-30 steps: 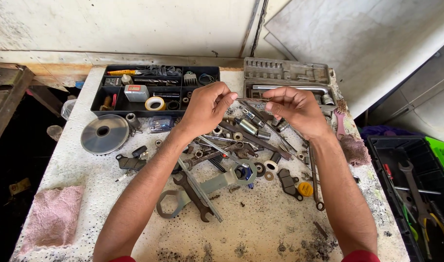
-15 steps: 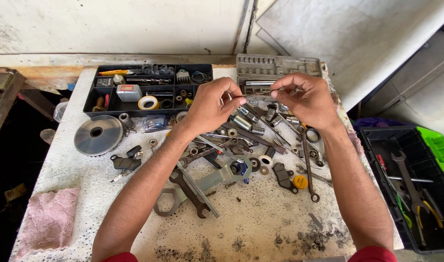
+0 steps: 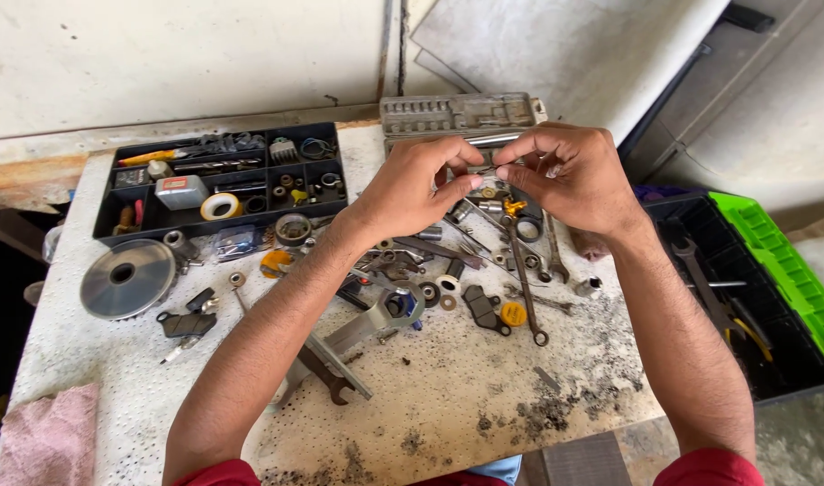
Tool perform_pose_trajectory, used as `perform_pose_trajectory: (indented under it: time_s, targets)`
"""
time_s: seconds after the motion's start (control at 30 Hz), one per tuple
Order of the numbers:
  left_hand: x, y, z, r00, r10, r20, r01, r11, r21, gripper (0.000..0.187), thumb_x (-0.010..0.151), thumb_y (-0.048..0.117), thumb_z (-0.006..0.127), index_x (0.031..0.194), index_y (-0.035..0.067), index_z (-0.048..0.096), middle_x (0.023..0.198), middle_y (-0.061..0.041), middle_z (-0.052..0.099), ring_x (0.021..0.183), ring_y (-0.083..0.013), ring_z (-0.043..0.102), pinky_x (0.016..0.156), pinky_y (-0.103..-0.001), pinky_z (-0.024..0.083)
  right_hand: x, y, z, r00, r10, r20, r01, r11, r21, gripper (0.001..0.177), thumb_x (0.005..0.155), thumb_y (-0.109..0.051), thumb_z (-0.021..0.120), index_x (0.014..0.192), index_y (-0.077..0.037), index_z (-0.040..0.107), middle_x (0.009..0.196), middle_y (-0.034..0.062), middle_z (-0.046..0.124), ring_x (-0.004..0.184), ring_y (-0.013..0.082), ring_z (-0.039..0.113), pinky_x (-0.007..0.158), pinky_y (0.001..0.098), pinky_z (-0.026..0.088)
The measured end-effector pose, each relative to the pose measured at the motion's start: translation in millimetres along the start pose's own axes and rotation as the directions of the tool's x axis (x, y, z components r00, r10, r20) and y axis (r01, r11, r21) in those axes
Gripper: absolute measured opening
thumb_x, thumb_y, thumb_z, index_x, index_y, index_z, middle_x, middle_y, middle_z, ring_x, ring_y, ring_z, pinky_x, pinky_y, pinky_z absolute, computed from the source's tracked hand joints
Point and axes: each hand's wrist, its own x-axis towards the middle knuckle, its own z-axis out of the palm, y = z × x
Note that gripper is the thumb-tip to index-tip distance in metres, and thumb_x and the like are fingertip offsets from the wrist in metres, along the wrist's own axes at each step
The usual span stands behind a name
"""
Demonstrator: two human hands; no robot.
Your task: Cleaning and assembling internal components and springs of a motorcycle transmission or clutch system on a workbench.
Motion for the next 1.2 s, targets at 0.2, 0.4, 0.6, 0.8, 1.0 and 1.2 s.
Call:
perform_pose_trajectory:
  time_s: [0.2, 0.4, 0.6, 0.8, 1.0, 1.2]
  targets:
    - [31, 0, 37, 0.977, 0.205, -0.066, -0.210, 0.975, -0.077, 0.010, 0.094, 0.007, 0.076, 0.102, 0.002, 0.070, 0.089, -0.007, 0.074, 0.075, -0.0127, 0.073, 0.057, -0.029, 0.053, -21, 28, -25, 0.999, 0.012, -0.035, -0.013, 0.999, -0.040, 0.022, 0.094, -0.012, 0.082, 0.114, -0.007, 0.074, 0.091, 0.0004, 0.074, 0.073, 0.0060, 0.068, 0.062, 0.0236, 0.056]
    - [63, -3, 80, 0.978, 0.204, -0.042, -0.208, 0.971, -0.122, 0.012, 0.094, 0.004, 0.076, 0.100, 0.002, 0.066, 0.088, -0.006, 0.071, 0.075, -0.0132, 0.071, 0.061, -0.029, 0.054, -52, 51, -66, 0.992, 0.120, -0.046, -0.125, 0.983, -0.136, 0.035, 0.092, -0.014, 0.079, 0.124, -0.004, 0.071, 0.093, 0.0031, 0.076, 0.071, 0.0100, 0.069, 0.062, 0.0260, 0.057]
    - [86, -19, 130, 0.984, 0.178, -0.012, -0.178, 0.980, -0.084, 0.017, 0.092, 0.001, 0.077, 0.102, 0.001, 0.063, 0.090, -0.008, 0.072, 0.080, -0.0171, 0.072, 0.067, -0.033, 0.055, -84, 117, -75, 0.910, 0.413, 0.036, -0.390, 0.883, -0.261, 0.034, 0.088, -0.031, 0.084, 0.111, -0.007, 0.076, 0.095, 0.0080, 0.078, 0.083, 0.0170, 0.074, 0.076, 0.0322, 0.062]
    - [100, -26, 155, 0.988, 0.152, 0.026, -0.147, 0.980, -0.135, 0.036, 0.091, -0.003, 0.073, 0.126, 0.002, 0.065, 0.098, -0.010, 0.073, 0.083, -0.0185, 0.074, 0.072, -0.032, 0.059, -104, 183, -54, 0.830, 0.541, 0.137, -0.478, 0.815, -0.328, 0.071, 0.084, -0.053, 0.079, 0.131, -0.003, 0.064, 0.110, 0.0150, 0.073, 0.101, 0.0280, 0.071, 0.087, 0.0419, 0.056]
    - [106, -32, 160, 0.995, 0.101, 0.018, -0.097, 0.986, -0.139, 0.032, 0.092, -0.001, 0.074, 0.123, 0.003, 0.067, 0.100, -0.010, 0.074, 0.078, -0.0167, 0.072, 0.069, -0.030, 0.058, -123, 221, -21, 0.879, 0.431, 0.205, -0.317, 0.848, -0.425, 0.050, 0.080, -0.043, 0.083, 0.115, -0.008, 0.076, 0.117, 0.0154, 0.068, 0.114, 0.0317, 0.064, 0.097, 0.0420, 0.051]
    - [96, -35, 138, 0.999, 0.019, -0.033, -0.027, 0.969, -0.246, 0.019, 0.098, 0.001, 0.070, 0.117, 0.002, 0.065, 0.097, -0.007, 0.076, 0.082, -0.0109, 0.071, 0.072, -0.028, 0.058, -96, 169, -40, 0.707, 0.681, 0.192, -0.703, 0.706, 0.088, 0.038, 0.085, -0.011, 0.078, 0.113, 0.004, 0.057, 0.100, 0.0188, 0.078, 0.090, 0.0247, 0.079, 0.076, 0.0364, 0.064]
